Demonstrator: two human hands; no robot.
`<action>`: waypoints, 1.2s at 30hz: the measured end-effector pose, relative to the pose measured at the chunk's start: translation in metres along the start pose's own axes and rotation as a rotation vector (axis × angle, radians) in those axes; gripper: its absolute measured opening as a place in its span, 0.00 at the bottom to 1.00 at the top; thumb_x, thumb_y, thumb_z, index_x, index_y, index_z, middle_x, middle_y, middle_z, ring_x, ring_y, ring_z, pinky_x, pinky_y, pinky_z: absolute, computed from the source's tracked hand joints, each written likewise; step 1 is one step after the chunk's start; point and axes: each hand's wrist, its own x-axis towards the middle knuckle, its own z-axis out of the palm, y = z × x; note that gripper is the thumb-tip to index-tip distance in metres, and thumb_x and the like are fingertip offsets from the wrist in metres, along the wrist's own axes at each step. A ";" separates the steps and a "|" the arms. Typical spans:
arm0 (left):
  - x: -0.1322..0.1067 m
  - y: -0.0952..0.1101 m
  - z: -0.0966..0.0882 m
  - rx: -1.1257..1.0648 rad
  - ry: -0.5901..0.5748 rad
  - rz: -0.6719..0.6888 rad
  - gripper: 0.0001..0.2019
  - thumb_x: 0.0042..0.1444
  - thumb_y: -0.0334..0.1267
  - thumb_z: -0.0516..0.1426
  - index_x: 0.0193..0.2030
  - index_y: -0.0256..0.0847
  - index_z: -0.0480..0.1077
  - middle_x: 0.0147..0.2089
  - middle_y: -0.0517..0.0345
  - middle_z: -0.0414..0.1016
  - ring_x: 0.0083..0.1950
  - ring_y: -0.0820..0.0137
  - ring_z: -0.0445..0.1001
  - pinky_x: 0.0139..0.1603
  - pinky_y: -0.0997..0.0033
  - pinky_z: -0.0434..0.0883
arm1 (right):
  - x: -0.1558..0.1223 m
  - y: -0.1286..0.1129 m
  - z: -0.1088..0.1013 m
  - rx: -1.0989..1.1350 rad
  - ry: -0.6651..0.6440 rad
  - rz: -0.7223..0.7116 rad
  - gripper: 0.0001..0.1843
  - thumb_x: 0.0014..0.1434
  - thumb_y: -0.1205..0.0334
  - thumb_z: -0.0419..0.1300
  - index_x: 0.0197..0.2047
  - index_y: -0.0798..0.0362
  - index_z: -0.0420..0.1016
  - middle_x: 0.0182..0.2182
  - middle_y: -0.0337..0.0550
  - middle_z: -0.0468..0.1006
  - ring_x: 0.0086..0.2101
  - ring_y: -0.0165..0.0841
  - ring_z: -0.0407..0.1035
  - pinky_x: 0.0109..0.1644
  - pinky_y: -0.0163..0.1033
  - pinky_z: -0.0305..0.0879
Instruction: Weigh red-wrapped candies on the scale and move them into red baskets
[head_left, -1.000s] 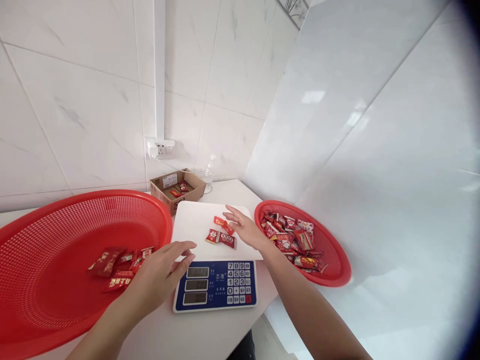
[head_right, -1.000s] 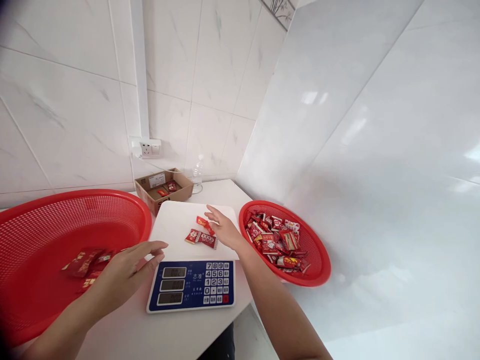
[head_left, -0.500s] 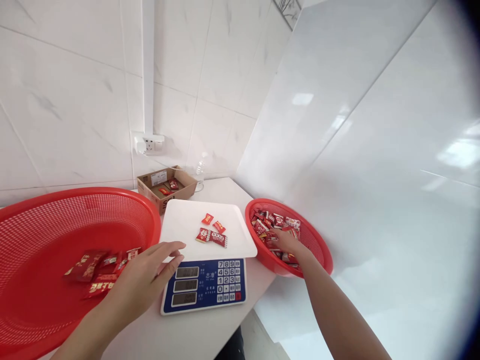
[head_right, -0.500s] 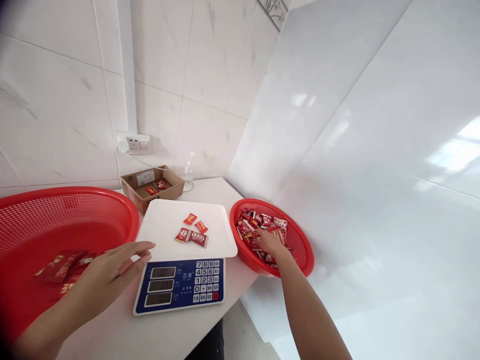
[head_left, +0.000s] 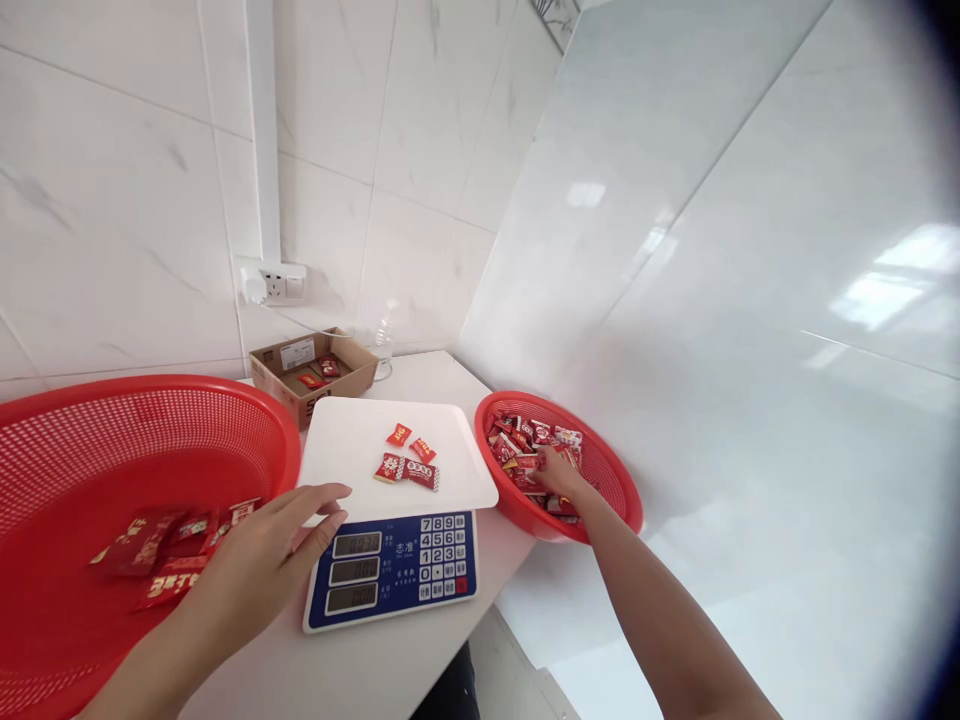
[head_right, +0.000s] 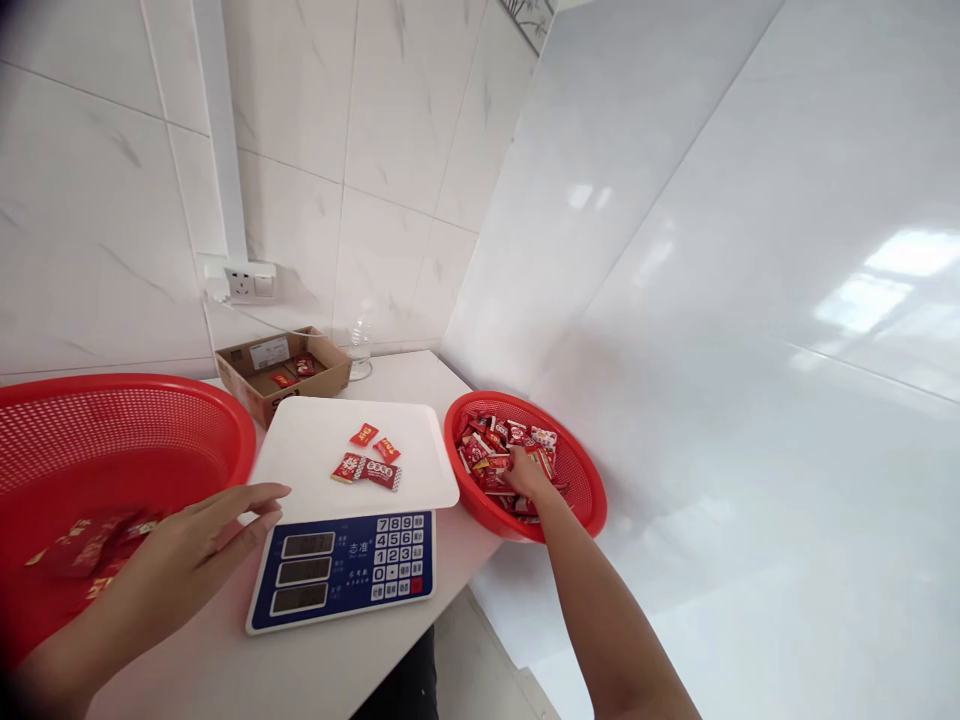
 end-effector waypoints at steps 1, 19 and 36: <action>0.000 0.000 0.000 -0.003 -0.002 0.001 0.21 0.58 0.55 0.47 0.47 0.50 0.74 0.48 0.58 0.80 0.41 0.64 0.80 0.40 0.68 0.77 | 0.000 -0.001 -0.001 0.021 0.011 -0.005 0.27 0.53 0.63 0.61 0.56 0.58 0.67 0.43 0.53 0.79 0.40 0.38 0.74 0.41 0.35 0.63; -0.002 -0.002 0.002 0.011 0.017 0.027 0.21 0.59 0.54 0.46 0.47 0.50 0.74 0.48 0.57 0.80 0.41 0.65 0.80 0.40 0.69 0.77 | -0.037 -0.085 -0.044 0.732 0.295 -0.317 0.17 0.52 0.57 0.58 0.47 0.50 0.70 0.34 0.40 0.78 0.36 0.37 0.72 0.41 0.42 0.67; 0.000 -0.002 -0.001 0.019 0.019 0.018 0.20 0.57 0.54 0.47 0.47 0.50 0.74 0.47 0.60 0.80 0.38 0.66 0.81 0.41 0.69 0.76 | 0.006 -0.014 -0.029 0.159 0.214 -0.071 0.24 0.59 0.63 0.53 0.59 0.54 0.67 0.55 0.54 0.73 0.54 0.41 0.67 0.57 0.43 0.61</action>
